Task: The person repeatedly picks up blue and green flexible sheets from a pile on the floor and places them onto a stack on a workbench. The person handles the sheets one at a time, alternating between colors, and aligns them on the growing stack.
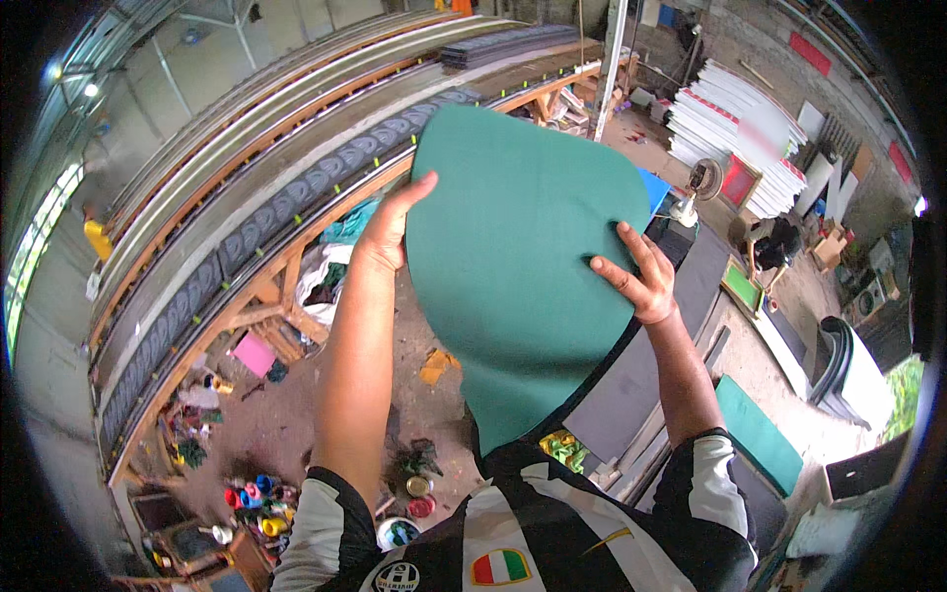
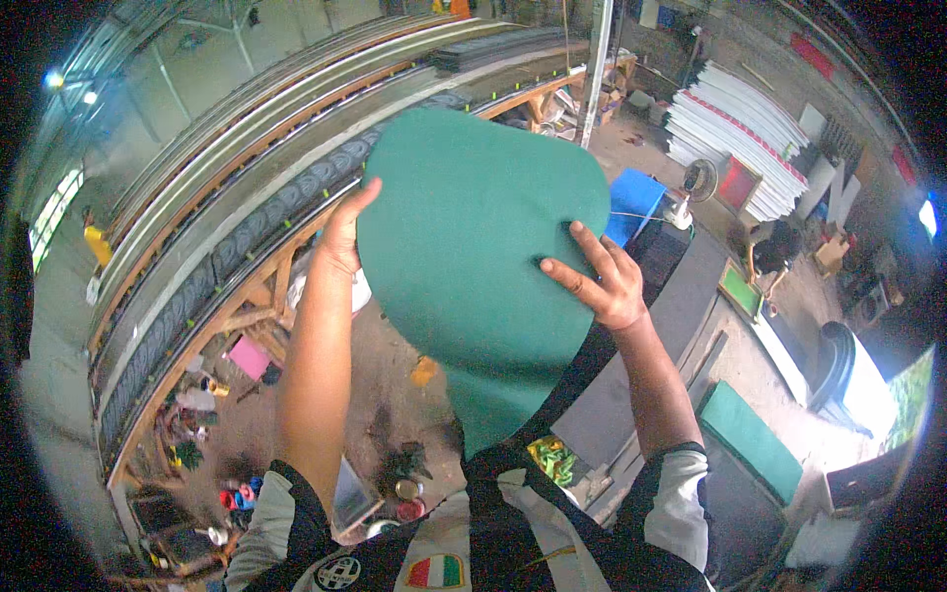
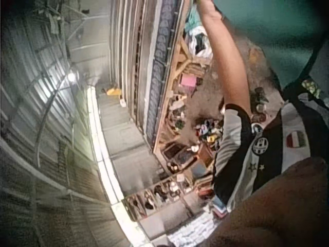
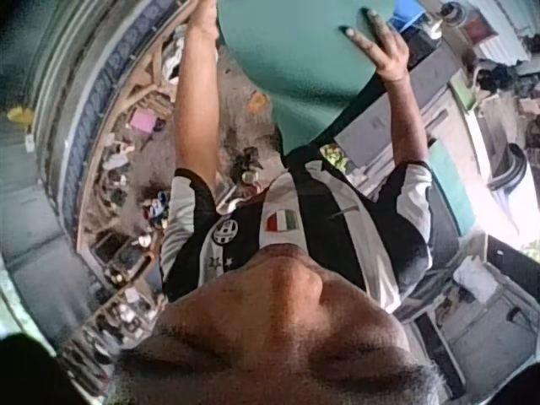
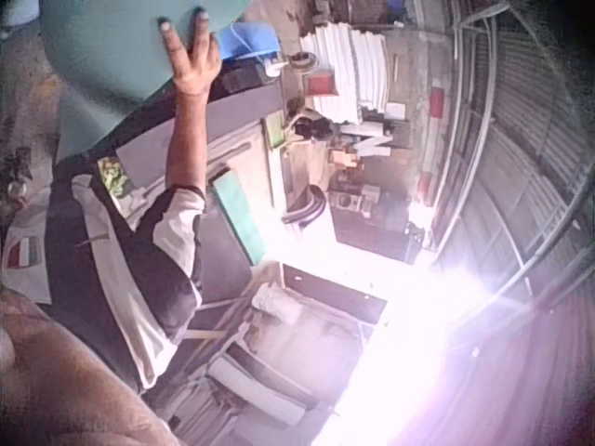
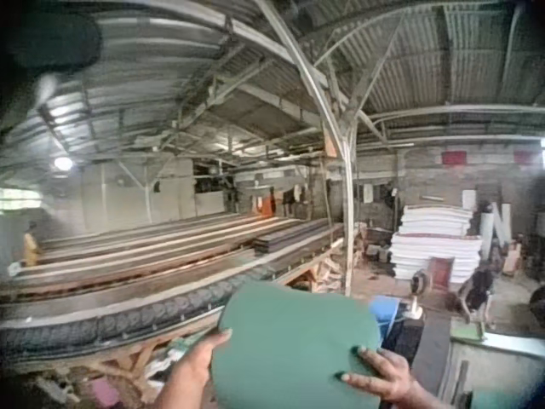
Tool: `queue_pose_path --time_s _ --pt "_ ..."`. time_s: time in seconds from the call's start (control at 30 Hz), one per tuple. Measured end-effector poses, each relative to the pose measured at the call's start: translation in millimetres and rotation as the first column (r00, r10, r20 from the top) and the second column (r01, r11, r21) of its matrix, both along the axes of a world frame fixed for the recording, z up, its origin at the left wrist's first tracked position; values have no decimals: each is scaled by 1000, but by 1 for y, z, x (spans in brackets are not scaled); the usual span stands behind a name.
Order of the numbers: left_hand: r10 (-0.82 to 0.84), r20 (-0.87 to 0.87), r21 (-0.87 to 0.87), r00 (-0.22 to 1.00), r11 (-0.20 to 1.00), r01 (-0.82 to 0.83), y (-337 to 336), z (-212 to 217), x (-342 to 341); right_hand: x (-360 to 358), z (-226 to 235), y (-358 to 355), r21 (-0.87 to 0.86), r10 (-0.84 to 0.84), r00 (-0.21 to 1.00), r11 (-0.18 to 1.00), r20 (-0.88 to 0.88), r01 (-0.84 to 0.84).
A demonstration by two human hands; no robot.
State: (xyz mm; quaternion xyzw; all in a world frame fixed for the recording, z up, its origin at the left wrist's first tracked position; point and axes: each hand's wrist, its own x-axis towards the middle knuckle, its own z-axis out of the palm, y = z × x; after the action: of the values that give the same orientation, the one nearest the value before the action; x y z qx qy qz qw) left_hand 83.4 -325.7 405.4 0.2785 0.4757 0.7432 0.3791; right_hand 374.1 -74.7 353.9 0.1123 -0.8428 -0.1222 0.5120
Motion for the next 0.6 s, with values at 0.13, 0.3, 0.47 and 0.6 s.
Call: queue_pose_path --time_s 0.13,0.3,0.47,0.6 --pt "-137 44 16 990 990 137 56 -16 -53 -53 -35 20 -947 140 936 -50 -322 -318" --pt "-254 210 215 944 954 209 125 -24 -79 -74 -78 64 -584 137 791 -750 -596 -311" --pt "-329 -27 33 944 943 330 159 -54 -120 -96 -70 51 -806 -54 973 -551 -224 -216" --pt "-359 23 159 933 923 351 177 -50 -150 -114 -53 44 -942 -90 995 -329 -40 -67"
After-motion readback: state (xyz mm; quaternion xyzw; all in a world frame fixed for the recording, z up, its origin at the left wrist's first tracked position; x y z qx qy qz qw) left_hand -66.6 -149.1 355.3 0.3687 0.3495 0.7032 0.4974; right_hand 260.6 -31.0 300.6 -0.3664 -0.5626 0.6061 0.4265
